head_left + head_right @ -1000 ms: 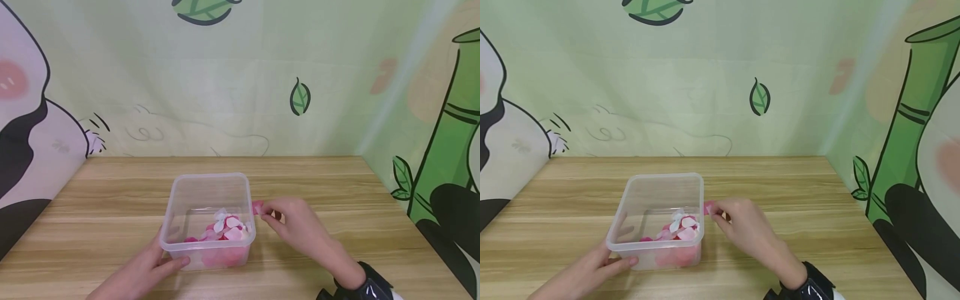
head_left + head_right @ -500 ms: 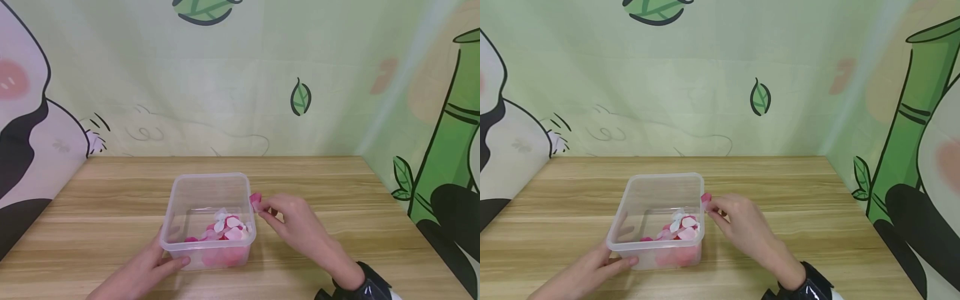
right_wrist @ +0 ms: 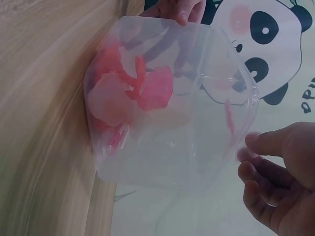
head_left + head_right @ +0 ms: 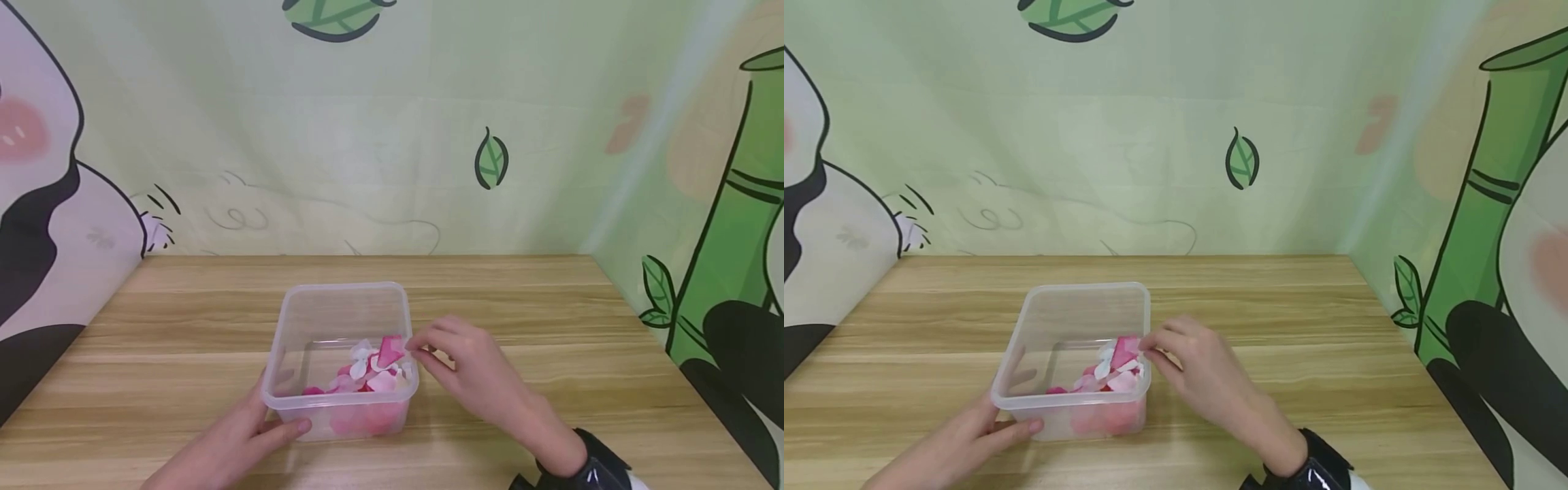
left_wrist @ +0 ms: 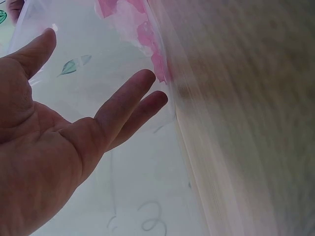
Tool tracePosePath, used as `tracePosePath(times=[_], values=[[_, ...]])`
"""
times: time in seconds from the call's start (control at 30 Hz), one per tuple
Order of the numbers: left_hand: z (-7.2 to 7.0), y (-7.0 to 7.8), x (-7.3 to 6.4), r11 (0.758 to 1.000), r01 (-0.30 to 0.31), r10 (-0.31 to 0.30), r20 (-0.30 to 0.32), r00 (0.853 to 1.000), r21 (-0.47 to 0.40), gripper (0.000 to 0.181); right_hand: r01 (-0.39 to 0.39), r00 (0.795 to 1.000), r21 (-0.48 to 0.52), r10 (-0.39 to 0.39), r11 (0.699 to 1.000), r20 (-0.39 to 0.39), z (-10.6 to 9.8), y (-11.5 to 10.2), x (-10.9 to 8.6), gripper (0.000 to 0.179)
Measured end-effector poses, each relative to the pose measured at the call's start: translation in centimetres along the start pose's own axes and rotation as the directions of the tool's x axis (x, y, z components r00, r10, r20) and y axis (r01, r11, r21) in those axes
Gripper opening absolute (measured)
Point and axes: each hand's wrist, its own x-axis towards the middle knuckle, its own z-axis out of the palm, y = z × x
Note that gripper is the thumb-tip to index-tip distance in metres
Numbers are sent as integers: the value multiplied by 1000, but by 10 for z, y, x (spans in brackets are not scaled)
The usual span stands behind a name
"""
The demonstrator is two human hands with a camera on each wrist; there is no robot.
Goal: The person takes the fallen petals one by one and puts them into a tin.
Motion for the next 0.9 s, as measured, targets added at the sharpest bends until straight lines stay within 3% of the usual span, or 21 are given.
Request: tracePosePath(times=[0.47, 0.63, 0.9], values=[[1, -1, 0, 994, -111, 111, -22, 994, -1, 100, 2, 1000, -13, -2, 1000, 8, 2, -4, -2, 36], [1, -1, 1, 994, -107, 107, -24, 994, 7, 100, -43, 999, 5, 43, 999, 28, 1, -2, -7, 44], [5, 0, 1, 990, -137, 138, -28, 990, 20, 100, -153, 980, 75, 141, 985, 142, 0, 4, -21, 59]])
